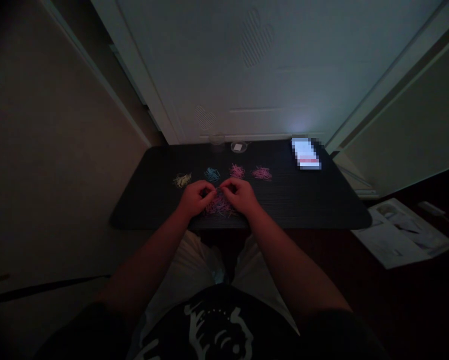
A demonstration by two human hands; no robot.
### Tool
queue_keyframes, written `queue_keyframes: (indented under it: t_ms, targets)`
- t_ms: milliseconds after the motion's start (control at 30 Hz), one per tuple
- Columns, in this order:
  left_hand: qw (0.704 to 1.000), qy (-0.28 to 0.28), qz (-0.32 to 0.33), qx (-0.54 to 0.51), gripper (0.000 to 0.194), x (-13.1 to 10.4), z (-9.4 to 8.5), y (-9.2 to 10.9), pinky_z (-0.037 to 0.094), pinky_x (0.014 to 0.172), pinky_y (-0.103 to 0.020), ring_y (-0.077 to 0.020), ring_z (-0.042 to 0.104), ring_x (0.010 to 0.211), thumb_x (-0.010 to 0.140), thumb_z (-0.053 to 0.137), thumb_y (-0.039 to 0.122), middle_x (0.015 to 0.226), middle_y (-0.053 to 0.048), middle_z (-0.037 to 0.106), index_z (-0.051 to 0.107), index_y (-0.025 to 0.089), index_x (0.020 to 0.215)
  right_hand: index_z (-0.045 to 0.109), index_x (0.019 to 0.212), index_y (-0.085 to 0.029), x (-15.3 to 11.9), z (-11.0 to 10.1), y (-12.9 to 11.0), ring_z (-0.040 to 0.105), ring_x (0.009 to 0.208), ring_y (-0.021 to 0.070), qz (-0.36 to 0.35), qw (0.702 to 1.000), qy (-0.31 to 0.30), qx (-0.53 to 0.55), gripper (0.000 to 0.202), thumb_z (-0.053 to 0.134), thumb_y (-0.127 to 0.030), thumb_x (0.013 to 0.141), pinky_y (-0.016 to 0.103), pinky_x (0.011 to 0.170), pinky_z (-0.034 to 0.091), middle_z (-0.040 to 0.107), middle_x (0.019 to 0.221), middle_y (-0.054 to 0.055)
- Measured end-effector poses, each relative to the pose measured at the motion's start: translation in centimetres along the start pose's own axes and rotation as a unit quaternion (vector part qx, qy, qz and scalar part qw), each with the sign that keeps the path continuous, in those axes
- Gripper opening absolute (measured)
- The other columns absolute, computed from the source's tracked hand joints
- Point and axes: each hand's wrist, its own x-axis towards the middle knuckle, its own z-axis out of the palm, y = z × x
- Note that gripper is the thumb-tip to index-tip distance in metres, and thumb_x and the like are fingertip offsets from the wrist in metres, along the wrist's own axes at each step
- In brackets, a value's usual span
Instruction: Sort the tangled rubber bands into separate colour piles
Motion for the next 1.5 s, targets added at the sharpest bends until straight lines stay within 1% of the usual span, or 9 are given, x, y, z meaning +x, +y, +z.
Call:
queue_keyframes:
  t_ms: [133,233,300,467,600,767,1133,1367,1500]
  targets:
    - [0.999,-0.027,0.031,0.012,0.008,-0.11,-0.17,0.11,0.044,0.067,-0.027,-0.0138,0.056,0.069,0.077,0.058,0.023,0.07,-0.001,0.062,0.062,0.017,0.074,0.066,0.073,-0.018,0.09,-0.06,0.1,0.054,0.057,0.0123,0.002,0.999,0.031,0.006,0.009,0.06,-0.023,0.072,0.024,0.054,0.042,0.064,0.064,0.001]
    - [0.997,-0.045,0.05,0.028,0.008,-0.11,-0.28,0.24,0.045,0.071,-0.03,-0.0157,0.056,0.074,0.075,0.06,0.024,0.075,-0.002,0.064,0.063,0.018,0.078,0.066,0.073,-0.018,0.1,-0.07,-0.02,0.054,0.056,0.0118,-0.001,0.999,0.034,0.002,0.008,0.06,-0.023,0.072,0.024,0.054,0.042,0.064,0.064,0.001]
    - [0.998,-0.034,0.043,0.034,0.011,-0.06,-0.27,0.24,0.045,0.073,-0.032,-0.0167,0.057,0.077,0.074,0.062,0.026,0.078,-0.003,0.064,0.063,0.018,0.081,0.066,0.073,-0.018,0.08,-0.06,-0.1,0.053,0.055,0.0116,-0.005,1.0,0.024,-0.004,0.009,0.059,-0.023,0.072,0.024,0.054,0.041,0.064,0.064,0.0]
    - [0.999,0.025,0.004,0.033,0.018,0.01,-0.07,0.0,0.047,0.073,-0.031,-0.0162,0.058,0.078,0.073,0.062,0.022,0.082,-0.003,0.064,0.062,0.017,0.09,0.068,0.076,-0.017,0.07,0.02,-0.06,0.054,0.058,0.0124,-0.007,1.0,0.001,-0.007,0.012,0.058,-0.022,0.073,0.025,0.056,0.041,0.065,0.067,0.002]
    - [1.0,0.015,0.019,0.011,0.022,-0.02,-0.01,-0.05,0.048,0.072,-0.029,-0.0152,0.06,0.08,0.075,0.061,0.022,0.088,-0.004,0.066,0.063,0.018,0.097,0.068,0.076,-0.017,0.12,0.06,-0.13,0.053,0.056,0.0119,-0.005,1.0,-0.004,-0.016,0.013,0.058,-0.023,0.073,0.024,0.054,0.04,0.065,0.066,0.001]
    - [1.0,0.008,0.014,0.013,0.013,-0.03,-0.02,0.02,0.048,0.071,-0.028,-0.015,0.06,0.078,0.079,0.059,0.025,0.082,-0.003,0.067,0.066,0.018,0.087,0.068,0.075,-0.016,0.12,-0.02,-0.31,0.053,0.058,0.0123,-0.01,1.0,-0.011,-0.015,0.013,0.058,-0.024,0.072,0.024,0.055,0.04,0.064,0.065,0.002]
    - [0.999,0.022,-0.032,0.027,0.016,0.07,0.19,0.11,0.047,0.07,-0.028,-0.0145,0.06,0.073,0.082,0.057,0.029,0.078,-0.003,0.068,0.067,0.017,0.081,0.067,0.079,-0.017,0.32,-0.02,-0.13,0.058,0.062,0.014,0.014,1.0,0.007,0.027,0.016,0.053,-0.024,0.076,0.026,0.06,0.045,0.066,0.068,0.002]
    - [0.999,0.019,-0.044,0.013,0.017,0.11,0.3,-0.12,0.047,0.068,-0.027,-0.0143,0.06,0.072,0.082,0.057,0.03,0.077,-0.003,0.068,0.066,0.016,0.079,0.066,0.08,-0.016,0.06,0.0,-0.59,0.052,0.057,0.0118,-0.016,0.999,-0.014,-0.04,0.013,0.059,-0.023,0.072,0.025,0.055,0.041,0.062,0.066,0.001]
    - [0.999,0.02,-0.04,0.014,0.016,0.13,0.29,-0.01,0.047,0.069,-0.027,-0.0141,0.06,0.073,0.082,0.057,0.029,0.077,-0.003,0.068,0.066,0.016,0.08,0.065,0.075,-0.016,0.0,0.08,-0.54,0.051,0.057,0.0112,-0.031,0.998,-0.017,-0.058,0.009,0.059,-0.023,0.072,0.024,0.055,0.04,0.061,0.065,0.001]
